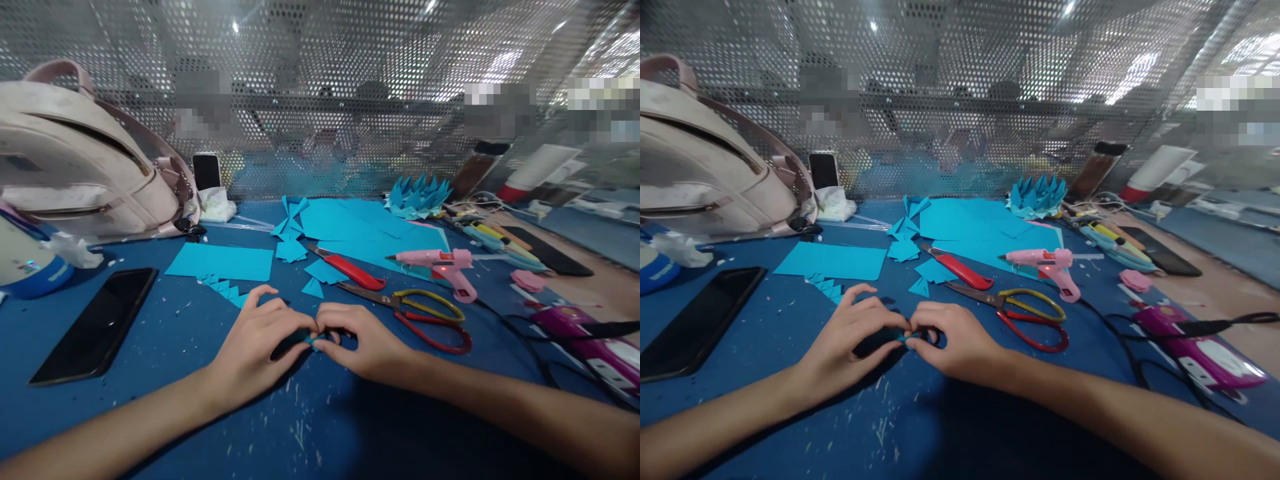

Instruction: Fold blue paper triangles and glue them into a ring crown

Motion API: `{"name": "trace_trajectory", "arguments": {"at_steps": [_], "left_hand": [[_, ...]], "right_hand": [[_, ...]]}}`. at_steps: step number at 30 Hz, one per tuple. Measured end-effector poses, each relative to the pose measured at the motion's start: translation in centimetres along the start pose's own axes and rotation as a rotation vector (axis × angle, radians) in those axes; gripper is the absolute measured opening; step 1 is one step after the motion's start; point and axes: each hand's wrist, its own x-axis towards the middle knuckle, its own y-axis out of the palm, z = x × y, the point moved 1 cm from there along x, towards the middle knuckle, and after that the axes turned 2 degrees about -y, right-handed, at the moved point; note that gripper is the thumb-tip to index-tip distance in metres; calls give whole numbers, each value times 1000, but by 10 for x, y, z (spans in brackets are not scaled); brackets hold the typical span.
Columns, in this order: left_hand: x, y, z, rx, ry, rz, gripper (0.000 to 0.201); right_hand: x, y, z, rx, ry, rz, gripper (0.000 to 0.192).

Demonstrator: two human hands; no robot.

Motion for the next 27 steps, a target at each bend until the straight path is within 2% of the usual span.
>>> {"name": "trace_trajectory", "arguments": {"at_steps": [2, 10, 19, 23, 27], "left_hand": [[0, 0, 0, -5, -6, 0, 19], [0, -1, -2, -8, 13, -5, 19], [-4, 2, 0, 67, 85, -61, 14], [-4, 0, -1, 109, 94, -75, 1], [-4, -1, -2, 116, 72, -44, 11]], "right_hand": [[-1, 0, 0, -1, -6, -14, 2], [-4, 1, -1, -65, -66, -49, 7], [-10, 1, 3, -133, -233, -146, 7], [-10, -2, 3, -192, -312, -135, 10], [-11, -5, 2, -288, -329, -141, 11]]}}
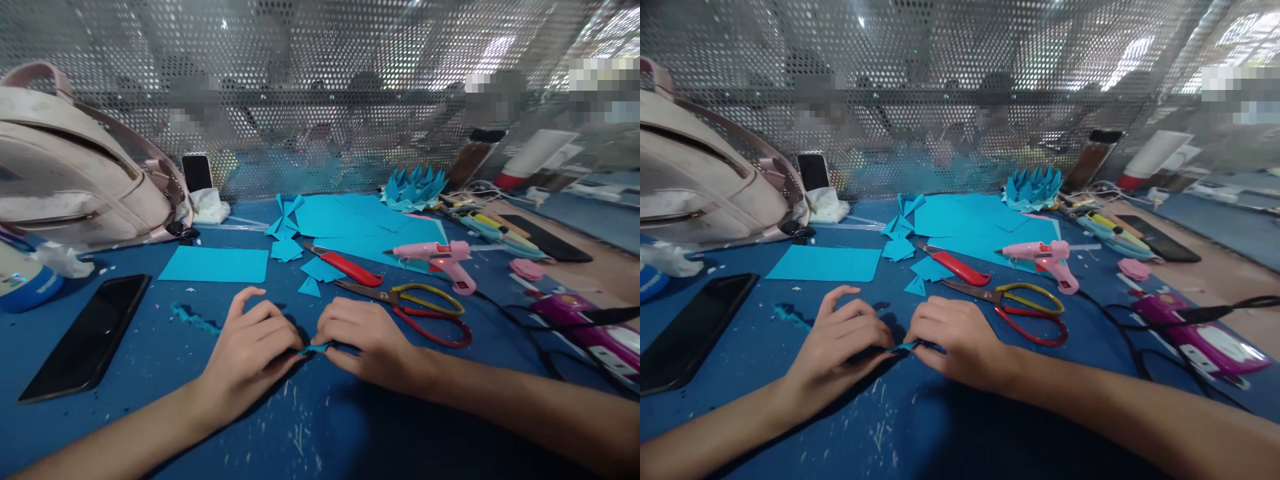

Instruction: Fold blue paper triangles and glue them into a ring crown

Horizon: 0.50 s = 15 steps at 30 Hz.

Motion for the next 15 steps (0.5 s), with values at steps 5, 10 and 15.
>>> {"name": "trace_trajectory", "arguments": {"at_steps": [5, 10, 15], "left_hand": [[-1, 3, -1, -10, -9, 29, 15], [0, 5, -5, 3, 5, 34, 16], [0, 4, -9, -27, -4, 42, 17]], "right_hand": [[0, 3, 1, 25, -19, 11, 9], [-2, 5, 1, -1, -31, 33, 17], [-4, 6, -1, 32, -12, 44, 19]]}}
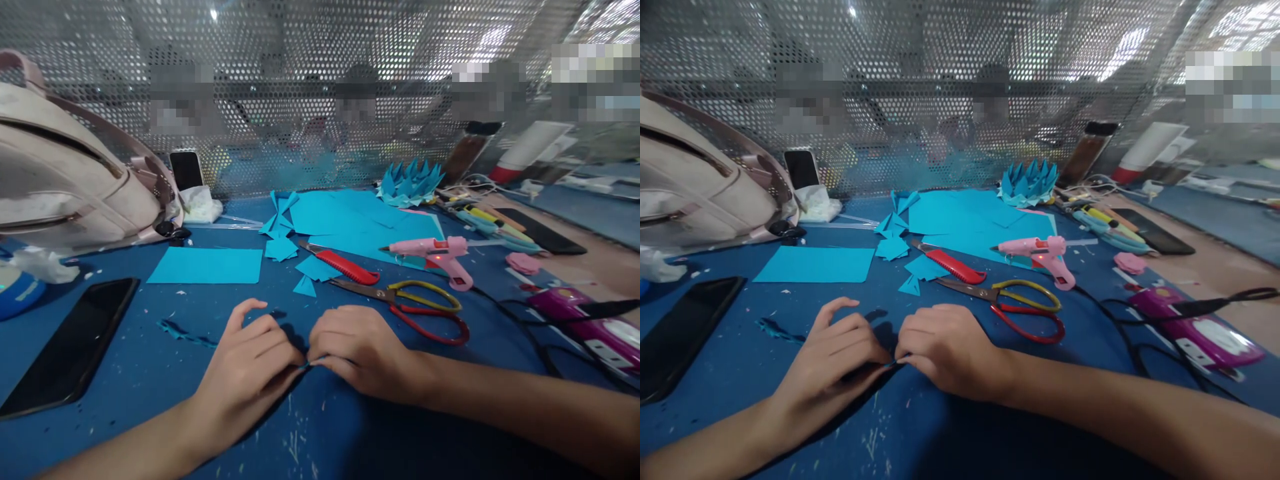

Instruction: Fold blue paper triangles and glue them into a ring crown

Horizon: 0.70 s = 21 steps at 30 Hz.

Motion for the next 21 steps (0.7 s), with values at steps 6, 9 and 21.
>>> {"name": "trace_trajectory", "arguments": {"at_steps": [6, 9, 21], "left_hand": [[1, -2, 1, -57, -60, -7, 14], [2, -2, 2, -71, -72, -13, 14], [1, -4, 3, -90, -111, -4, 9]], "right_hand": [[1, -3, -5, 142, 13, -20, 11], [1, -4, -5, 164, 20, -24, 11], [2, -4, -5, 202, 23, -37, 8]]}}
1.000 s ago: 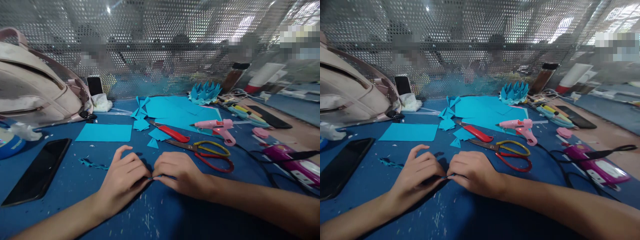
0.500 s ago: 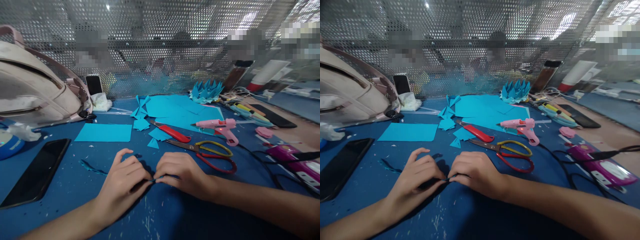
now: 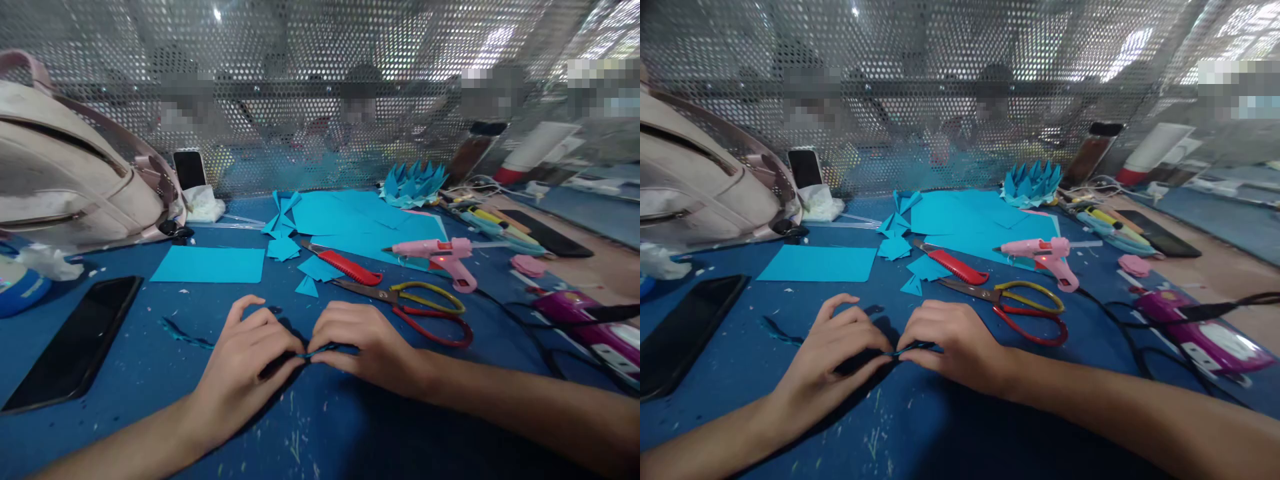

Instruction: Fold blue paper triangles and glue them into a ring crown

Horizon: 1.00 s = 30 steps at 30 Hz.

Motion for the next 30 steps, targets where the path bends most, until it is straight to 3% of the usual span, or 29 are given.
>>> {"name": "trace_trajectory", "arguments": {"at_steps": [8, 11, 13, 16, 18, 20, 25, 30], "left_hand": [[-3, 2, 4, 222, 120, 12, 8], [-4, -5, 14, 244, 109, 31, 16], [0, -15, 23, 189, 31, 42, 19], [11, -36, 38, 41, -208, 199, 16], [19, -53, 46, -83, -336, 300, 30], [26, -70, 53, -126, -376, 351, 38], [26, -97, 72, -113, -462, 560, 32], [22, -104, 83, -87, -472, 662, 12]], "right_hand": [[3, -1, 3, 1, 52, -38, 12], [4, -5, -4, 99, 166, -121, 7], [3, -8, -10, 197, 274, -159, 6], [4, -11, -17, 342, 409, -231, 14], [5, -14, -18, 414, 454, -298, 17], [7, -17, -18, 467, 470, -344, 18], [13, -28, -16, 532, 565, -451, 20], [15, -39, -31, 951, 678, -562, 29]]}}
